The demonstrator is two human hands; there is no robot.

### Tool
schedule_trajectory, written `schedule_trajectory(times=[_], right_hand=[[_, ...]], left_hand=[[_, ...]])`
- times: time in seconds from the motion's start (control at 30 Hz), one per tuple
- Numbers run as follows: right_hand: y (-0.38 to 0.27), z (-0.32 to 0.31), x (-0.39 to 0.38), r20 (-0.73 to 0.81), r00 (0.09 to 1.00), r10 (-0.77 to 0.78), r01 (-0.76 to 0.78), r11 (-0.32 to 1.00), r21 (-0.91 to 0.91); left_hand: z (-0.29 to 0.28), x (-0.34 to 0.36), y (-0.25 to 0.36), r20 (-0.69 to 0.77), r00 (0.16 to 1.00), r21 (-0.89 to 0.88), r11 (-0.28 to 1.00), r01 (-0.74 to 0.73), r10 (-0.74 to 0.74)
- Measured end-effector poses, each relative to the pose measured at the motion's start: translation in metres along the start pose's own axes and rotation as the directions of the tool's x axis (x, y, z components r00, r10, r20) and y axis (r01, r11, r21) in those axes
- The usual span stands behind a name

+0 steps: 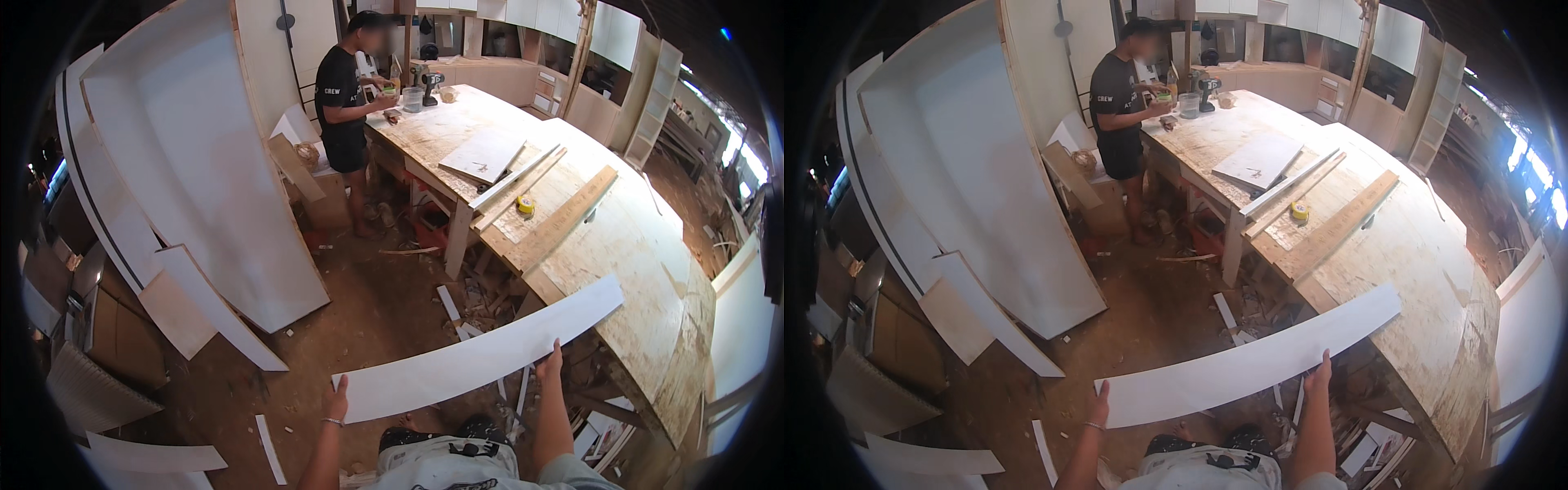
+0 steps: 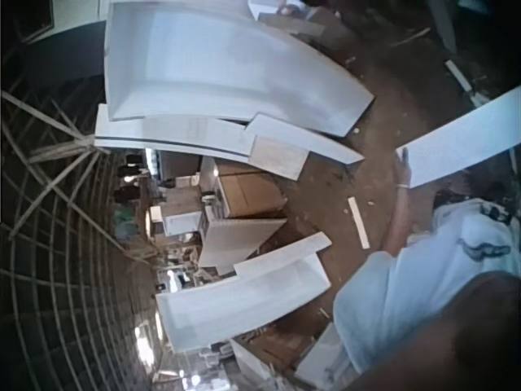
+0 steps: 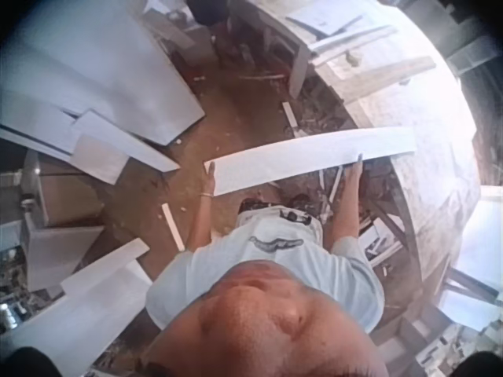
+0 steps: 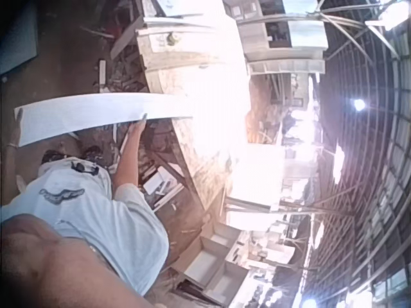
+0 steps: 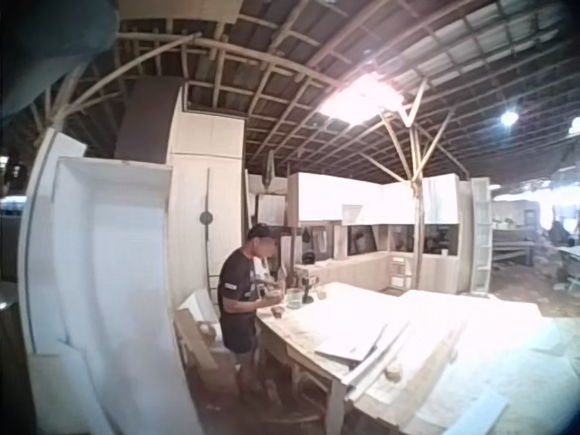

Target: The person uses a table saw to cut thin strips of wood from a larger white board, guiding the board through the blade with their hands.

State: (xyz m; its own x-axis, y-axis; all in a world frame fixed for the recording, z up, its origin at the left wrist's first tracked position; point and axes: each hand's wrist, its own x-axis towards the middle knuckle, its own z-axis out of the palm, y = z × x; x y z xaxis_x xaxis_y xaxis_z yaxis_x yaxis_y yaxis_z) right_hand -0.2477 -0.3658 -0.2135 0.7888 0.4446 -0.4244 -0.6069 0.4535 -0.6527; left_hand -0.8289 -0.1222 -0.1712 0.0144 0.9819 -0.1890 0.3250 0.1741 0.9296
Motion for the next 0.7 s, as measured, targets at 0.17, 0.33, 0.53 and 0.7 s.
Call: schedule_trajectory(times=[0.17,0.33,0.53,0.7], right_hand=[[0.033,0.006,0.015,-0.099,0.994,-0.056,0.061,0.996,0.057],[0.057,0.064,-0.053,-0.041,0.991,-0.128,0.129,0.991,0.022],[0.057,0.082,-0.04,-0.04,0.999,-0.02,0.014,0.989,-0.149],[0.074,0.083,-0.002,-0.005,0.991,-0.136,0.128,0.942,-0.31]], left_hand=[[-0.036,-0.021,0.035,0.082,0.995,0.211,0.977,0.03,-0.048],[-0.065,-0.015,0.006,0.078,0.894,0.361,0.848,0.387,-0.441],[-0.053,-0.038,-0.088,-0.118,0.908,0.244,0.875,0.419,-0.402],[-0.038,-0.041,-0.087,0.064,0.887,-0.151,0.874,0.462,-0.458]])
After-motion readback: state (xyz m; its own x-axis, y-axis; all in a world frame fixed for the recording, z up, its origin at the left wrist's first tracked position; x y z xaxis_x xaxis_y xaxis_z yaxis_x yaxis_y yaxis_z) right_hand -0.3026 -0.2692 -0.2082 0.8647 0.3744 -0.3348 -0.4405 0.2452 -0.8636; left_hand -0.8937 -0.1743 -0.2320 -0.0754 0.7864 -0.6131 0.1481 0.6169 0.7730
